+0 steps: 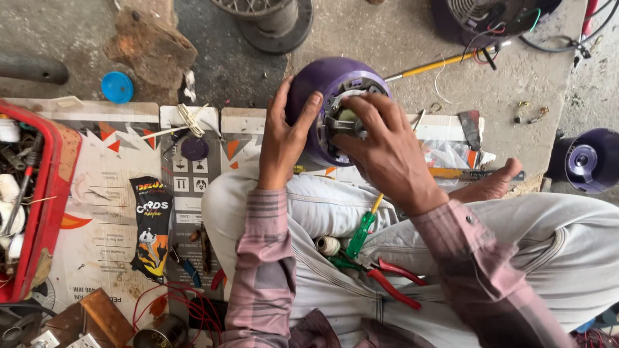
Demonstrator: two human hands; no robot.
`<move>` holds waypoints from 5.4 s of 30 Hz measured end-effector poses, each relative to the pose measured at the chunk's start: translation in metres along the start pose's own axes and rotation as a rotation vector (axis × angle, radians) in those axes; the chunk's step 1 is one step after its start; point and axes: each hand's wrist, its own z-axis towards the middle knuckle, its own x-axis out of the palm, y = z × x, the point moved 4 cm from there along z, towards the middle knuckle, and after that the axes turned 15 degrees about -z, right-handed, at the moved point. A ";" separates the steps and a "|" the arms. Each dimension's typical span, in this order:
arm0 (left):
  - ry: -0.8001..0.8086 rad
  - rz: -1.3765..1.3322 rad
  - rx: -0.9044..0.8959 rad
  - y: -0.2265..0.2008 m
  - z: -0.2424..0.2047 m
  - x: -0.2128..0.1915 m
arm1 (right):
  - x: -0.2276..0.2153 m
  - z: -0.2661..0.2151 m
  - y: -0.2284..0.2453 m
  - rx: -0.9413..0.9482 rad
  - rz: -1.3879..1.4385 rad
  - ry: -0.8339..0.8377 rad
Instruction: The person repairs a mixer grinder motor by hand, using a screwdriver and pliers to manipulate the internal components and the purple housing.
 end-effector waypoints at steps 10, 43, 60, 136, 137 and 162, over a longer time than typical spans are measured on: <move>0.044 -0.181 0.023 0.005 0.000 0.005 | 0.007 0.017 -0.003 -0.090 -0.056 0.117; -0.031 -0.332 -0.089 0.009 0.003 0.009 | -0.025 0.005 -0.057 0.357 0.339 0.109; -0.031 -0.302 -0.129 0.011 0.006 0.011 | -0.018 -0.022 -0.086 0.418 0.049 0.551; -0.024 -0.307 -0.118 0.010 -0.011 0.017 | 0.100 -0.042 -0.003 1.490 1.626 0.184; -0.022 -0.315 -0.118 0.010 -0.009 0.017 | 0.099 -0.041 -0.005 1.474 1.672 0.158; -0.057 -0.308 -0.282 0.003 -0.006 0.018 | 0.100 -0.083 0.007 1.545 1.613 0.190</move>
